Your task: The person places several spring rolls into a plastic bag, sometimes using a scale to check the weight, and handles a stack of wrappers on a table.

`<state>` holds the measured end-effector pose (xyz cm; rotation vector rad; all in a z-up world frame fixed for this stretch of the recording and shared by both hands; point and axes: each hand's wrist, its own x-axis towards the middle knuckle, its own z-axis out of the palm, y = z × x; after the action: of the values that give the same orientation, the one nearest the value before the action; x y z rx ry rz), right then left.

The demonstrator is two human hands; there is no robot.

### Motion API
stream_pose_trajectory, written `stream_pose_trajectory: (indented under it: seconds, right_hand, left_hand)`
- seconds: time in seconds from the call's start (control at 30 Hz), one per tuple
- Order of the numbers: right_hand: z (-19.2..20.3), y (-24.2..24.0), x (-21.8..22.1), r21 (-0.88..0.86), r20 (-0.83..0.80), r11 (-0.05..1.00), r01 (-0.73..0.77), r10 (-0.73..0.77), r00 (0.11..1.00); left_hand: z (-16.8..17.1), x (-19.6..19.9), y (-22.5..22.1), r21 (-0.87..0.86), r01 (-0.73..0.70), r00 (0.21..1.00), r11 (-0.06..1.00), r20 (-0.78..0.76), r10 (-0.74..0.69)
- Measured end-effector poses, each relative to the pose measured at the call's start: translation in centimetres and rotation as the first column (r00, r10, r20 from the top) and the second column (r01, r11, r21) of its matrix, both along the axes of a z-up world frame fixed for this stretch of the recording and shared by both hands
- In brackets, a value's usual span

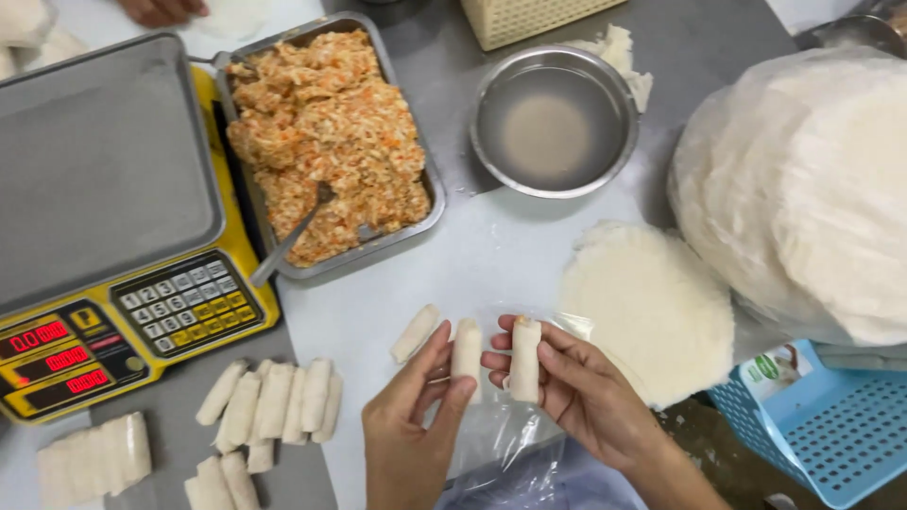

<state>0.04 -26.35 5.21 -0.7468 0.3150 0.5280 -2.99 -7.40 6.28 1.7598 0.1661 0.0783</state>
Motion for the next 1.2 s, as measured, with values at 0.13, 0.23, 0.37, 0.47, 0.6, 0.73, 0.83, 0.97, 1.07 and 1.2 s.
stream_pose_trajectory:
  seconds: [0.13,0.23,0.37,0.47,0.6,0.73,0.83,0.97,1.07,1.2]
  right_hand:
    - [-0.1,-1.0,-1.5,-0.187,0.020,0.981,0.059,-0.056,0.998]
    - [-0.6,-1.6,-2.0,-0.254,0.039,0.960,0.118,-0.112,0.993]
    - [-1.4,-2.1,-2.6,-0.249,0.135,0.959,0.138,-0.106,0.985]
    - [-1.6,-2.3,-2.5,-0.277,0.138,0.954,0.116,-0.079,0.987]
    - [-2.5,-2.3,-2.6,-0.292,0.180,0.944,0.152,-0.102,0.978]
    - [-2.6,-1.8,-2.5,-0.425,0.202,0.886,0.186,-0.107,0.974]
    - [-2.1,-1.3,-2.5,-0.387,0.219,0.905,0.177,-0.096,0.971]
    - [-0.7,-0.5,-2.8,-0.122,0.228,0.983,0.135,-0.105,0.968]
    - [-1.3,-1.0,-3.4,0.137,0.065,0.979,0.148,-0.158,0.985]
    - [-5.4,-4.0,-3.8,0.153,0.062,0.968,0.201,-0.212,0.975]
  left_hand:
    - [1.5,0.0,-3.0,0.176,0.030,0.982,0.984,0.179,-0.062]
    - [1.5,-0.1,-4.0,0.153,0.046,0.987,0.987,0.146,-0.068]
    - [1.3,0.0,-4.1,0.196,0.073,0.975,0.978,0.191,-0.111]
    - [1.2,0.0,-3.9,0.157,0.100,0.981,0.982,0.150,-0.124]
    - [0.8,0.0,-3.6,0.156,0.146,0.981,0.977,0.106,-0.164]
    - [0.1,-0.7,-3.7,0.237,0.234,0.952,0.943,0.141,-0.271]
    - [-1.0,-1.3,-5.0,0.379,0.164,0.959,0.911,0.155,-0.237]
    - [-1.8,-1.6,-6.0,0.408,0.071,0.935,0.910,0.290,-0.203]
    - [-3.9,-2.8,-7.3,0.390,0.210,0.890,0.897,0.304,-0.341]
    - [-1.9,-1.5,-4.5,0.479,0.305,0.847,0.823,0.258,-0.464]
